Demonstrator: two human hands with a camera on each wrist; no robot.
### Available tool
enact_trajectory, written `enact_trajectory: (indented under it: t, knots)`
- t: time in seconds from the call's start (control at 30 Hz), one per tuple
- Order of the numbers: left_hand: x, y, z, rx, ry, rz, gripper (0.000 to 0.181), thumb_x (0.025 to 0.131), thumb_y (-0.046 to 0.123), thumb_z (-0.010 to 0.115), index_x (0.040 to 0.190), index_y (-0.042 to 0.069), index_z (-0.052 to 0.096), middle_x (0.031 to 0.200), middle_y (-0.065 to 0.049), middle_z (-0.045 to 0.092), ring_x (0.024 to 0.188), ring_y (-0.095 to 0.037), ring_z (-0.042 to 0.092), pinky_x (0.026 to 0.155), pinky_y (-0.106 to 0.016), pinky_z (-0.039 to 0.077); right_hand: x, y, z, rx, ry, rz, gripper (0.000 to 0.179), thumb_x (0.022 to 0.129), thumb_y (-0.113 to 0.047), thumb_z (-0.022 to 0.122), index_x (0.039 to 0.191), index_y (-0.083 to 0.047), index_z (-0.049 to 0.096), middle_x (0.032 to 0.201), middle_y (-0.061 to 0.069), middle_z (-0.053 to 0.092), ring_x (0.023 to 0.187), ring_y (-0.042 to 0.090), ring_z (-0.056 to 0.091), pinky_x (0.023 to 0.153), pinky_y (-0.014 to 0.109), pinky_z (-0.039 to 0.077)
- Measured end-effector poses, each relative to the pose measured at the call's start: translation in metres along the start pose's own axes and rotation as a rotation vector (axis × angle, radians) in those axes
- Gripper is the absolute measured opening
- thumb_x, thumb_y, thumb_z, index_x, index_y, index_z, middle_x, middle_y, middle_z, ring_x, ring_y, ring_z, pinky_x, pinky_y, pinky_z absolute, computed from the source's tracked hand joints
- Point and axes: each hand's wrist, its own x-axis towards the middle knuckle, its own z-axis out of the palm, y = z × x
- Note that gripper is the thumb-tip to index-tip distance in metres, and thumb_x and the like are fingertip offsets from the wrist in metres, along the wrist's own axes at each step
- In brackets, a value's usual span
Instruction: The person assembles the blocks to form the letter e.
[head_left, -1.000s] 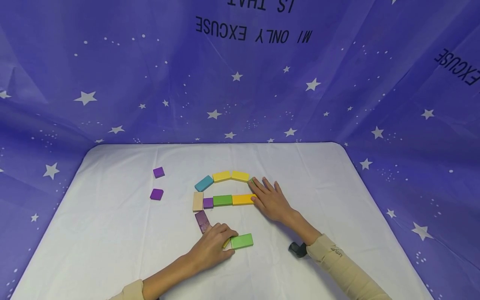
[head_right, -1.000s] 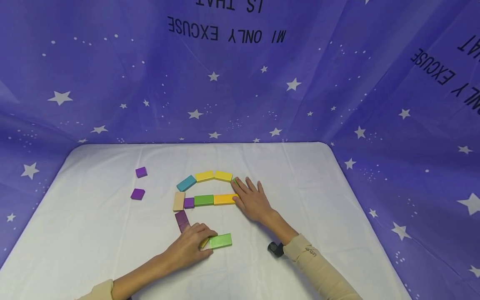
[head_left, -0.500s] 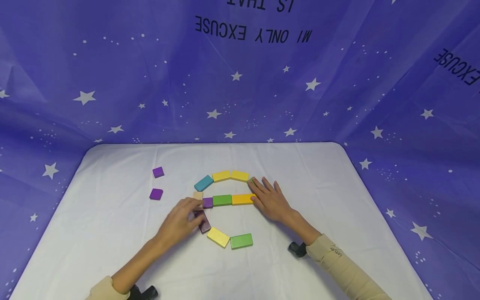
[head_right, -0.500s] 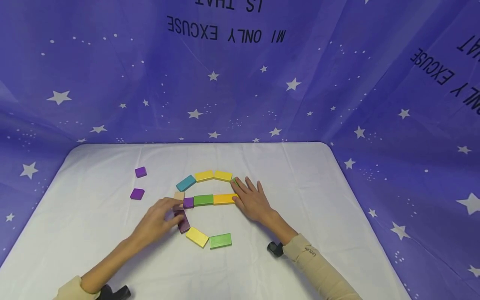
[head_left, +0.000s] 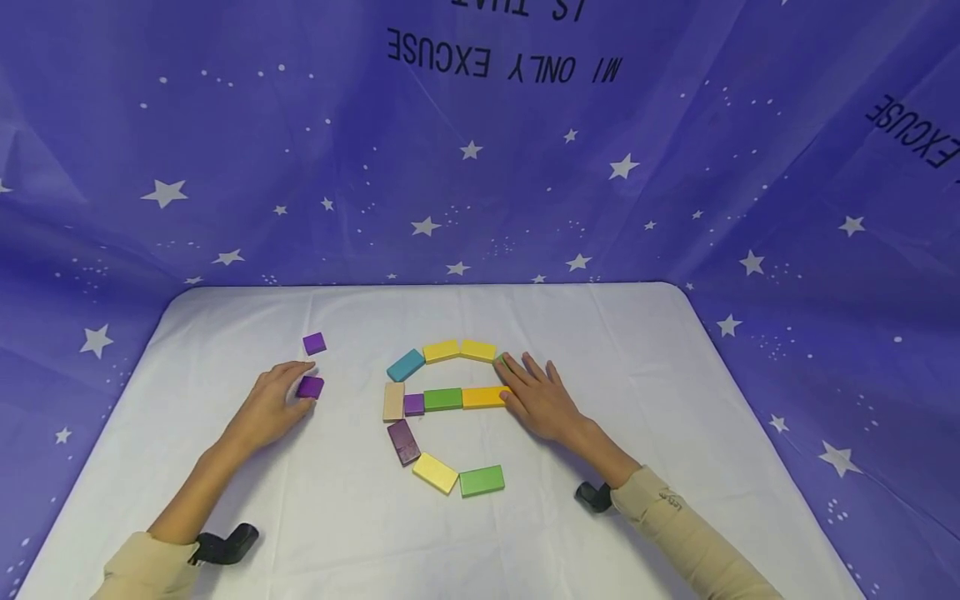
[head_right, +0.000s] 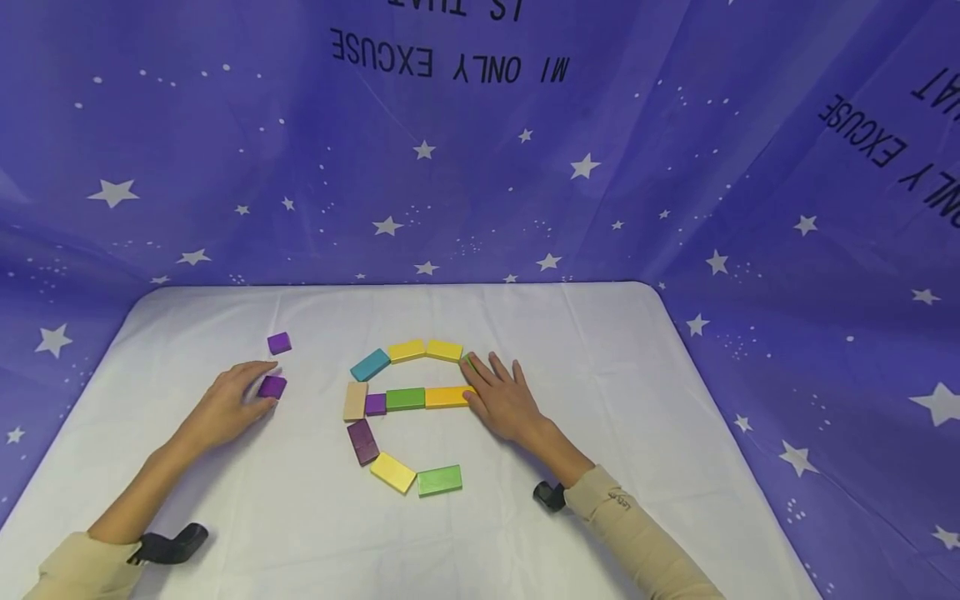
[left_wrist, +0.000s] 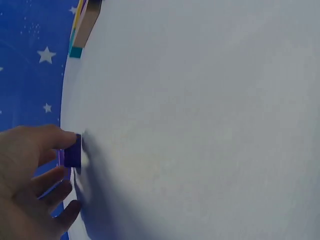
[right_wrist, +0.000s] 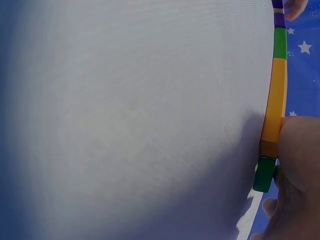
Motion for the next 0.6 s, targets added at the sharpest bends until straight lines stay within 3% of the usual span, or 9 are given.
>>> enact_trajectory:
  t: [0.1, 0.33, 0.47, 0.6]
  knots:
    - [0.001, -0.005, -0.002, 0.003, -0.025, 0.002, 0.045, 0.086, -0.003, 0.068, 0.129, -0.011, 0.056, 0.128, -0.033, 0.053, 0.121, -0.054, 0.044, 0.101, -0.065, 0.032, 0.000, 0.000, 0.000, 0.000, -0.003, 0.002, 0.056, 0.108, -0.038, 0.038, 0.159, -0.016, 0.027, 0.162, 0.005, 0.024, 0.148, 0.038, 0.018, 0.113, 0.068, 0.013]
    - [-0.002, 0.001, 0.002, 0.001, 0.045, 0.025, 0.037, 0.086, 0.001, 0.073, 0.119, -0.011, 0.062, 0.116, -0.030, 0.062, 0.113, -0.050, 0.054, 0.097, -0.062, 0.039, 0.000, -0.001, 0.000, 0.005, -0.011, 0.003, 0.056, 0.109, -0.038, 0.037, 0.159, -0.016, 0.026, 0.162, 0.005, 0.024, 0.148, 0.038, 0.018, 0.113, 0.068, 0.013]
    - [-0.003, 0.017, 0.010, -0.050, 0.087, 0.017, 0.040, 0.084, 0.002, 0.076, 0.120, -0.010, 0.063, 0.114, -0.028, 0.064, 0.110, -0.047, 0.058, 0.096, -0.060, 0.042, 0.000, -0.001, -0.001, 0.011, -0.004, -0.001, 0.056, 0.108, -0.037, 0.039, 0.159, -0.016, 0.026, 0.162, 0.005, 0.024, 0.148, 0.037, 0.018, 0.113, 0.068, 0.012]
    - [-0.002, 0.043, 0.022, -0.086, 0.122, 0.045, 0.040, 0.081, 0.003, 0.080, 0.117, -0.008, 0.066, 0.107, -0.022, 0.067, 0.097, -0.039, 0.065, 0.088, -0.055, 0.051, 0.000, 0.000, -0.002, 0.016, 0.017, -0.007, 0.057, 0.108, -0.036, 0.041, 0.159, -0.014, 0.027, 0.161, 0.005, 0.027, 0.147, 0.037, 0.021, 0.113, 0.067, 0.013]
